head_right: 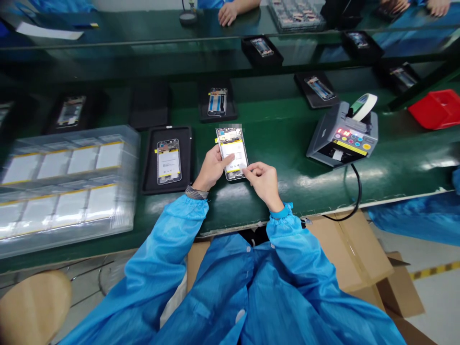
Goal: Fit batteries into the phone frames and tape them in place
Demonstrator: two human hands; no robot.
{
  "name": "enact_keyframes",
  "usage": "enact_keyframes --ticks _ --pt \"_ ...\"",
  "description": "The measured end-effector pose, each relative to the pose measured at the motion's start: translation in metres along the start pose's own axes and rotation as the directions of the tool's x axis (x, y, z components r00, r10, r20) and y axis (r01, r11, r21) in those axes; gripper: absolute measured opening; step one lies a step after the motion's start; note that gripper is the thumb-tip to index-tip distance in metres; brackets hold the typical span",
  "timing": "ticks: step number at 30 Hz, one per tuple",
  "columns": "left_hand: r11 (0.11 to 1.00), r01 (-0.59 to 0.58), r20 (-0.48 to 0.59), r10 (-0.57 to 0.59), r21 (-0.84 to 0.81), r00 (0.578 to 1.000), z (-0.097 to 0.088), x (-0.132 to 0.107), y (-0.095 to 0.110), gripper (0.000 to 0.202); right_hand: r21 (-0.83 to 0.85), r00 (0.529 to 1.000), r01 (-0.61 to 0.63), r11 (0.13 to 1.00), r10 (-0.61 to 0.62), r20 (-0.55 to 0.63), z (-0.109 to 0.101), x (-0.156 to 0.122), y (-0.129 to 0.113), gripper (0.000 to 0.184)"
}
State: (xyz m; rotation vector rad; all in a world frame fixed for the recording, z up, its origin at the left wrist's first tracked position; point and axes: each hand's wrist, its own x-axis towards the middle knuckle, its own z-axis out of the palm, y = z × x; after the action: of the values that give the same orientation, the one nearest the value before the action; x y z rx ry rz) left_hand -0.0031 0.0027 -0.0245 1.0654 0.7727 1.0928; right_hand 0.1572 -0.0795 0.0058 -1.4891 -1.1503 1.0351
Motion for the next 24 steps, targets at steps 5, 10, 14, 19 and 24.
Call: enact_keyframes --ticks 5,10,14,19,24 --pt "1.0 -0.011 -0.011 0.011 0.006 1.0 0.0 0.0 0.0 0.056 -0.004 1.0 0.001 1.0 -0.001 0.007 0.002 0.001 0.001 0.035" --pt "1.0 -0.01 -0.024 0.011 0.01 1.0 -0.001 0.001 -0.001 0.054 -0.07 0.998 0.052 0.996 -0.053 -0.022 0.005 0.001 0.004 0.031" --pt "1.0 -0.022 -0.03 0.022 0.021 0.999 -0.001 0.001 -0.001 0.054 -0.137 0.996 0.079 0.987 -0.083 -0.023 0.005 0.001 0.006 0.029" --pt "1.0 -0.012 -0.016 0.012 0.014 1.0 0.0 0.0 0.001 0.057 -0.203 0.994 0.104 0.974 -0.108 -0.008 0.0 0.003 0.01 0.031" --pt "1.0 -0.003 0.027 0.003 0.012 1.0 0.0 -0.002 0.006 0.062 -0.092 0.996 0.075 0.993 -0.07 0.052 -0.002 0.011 0.008 0.055"
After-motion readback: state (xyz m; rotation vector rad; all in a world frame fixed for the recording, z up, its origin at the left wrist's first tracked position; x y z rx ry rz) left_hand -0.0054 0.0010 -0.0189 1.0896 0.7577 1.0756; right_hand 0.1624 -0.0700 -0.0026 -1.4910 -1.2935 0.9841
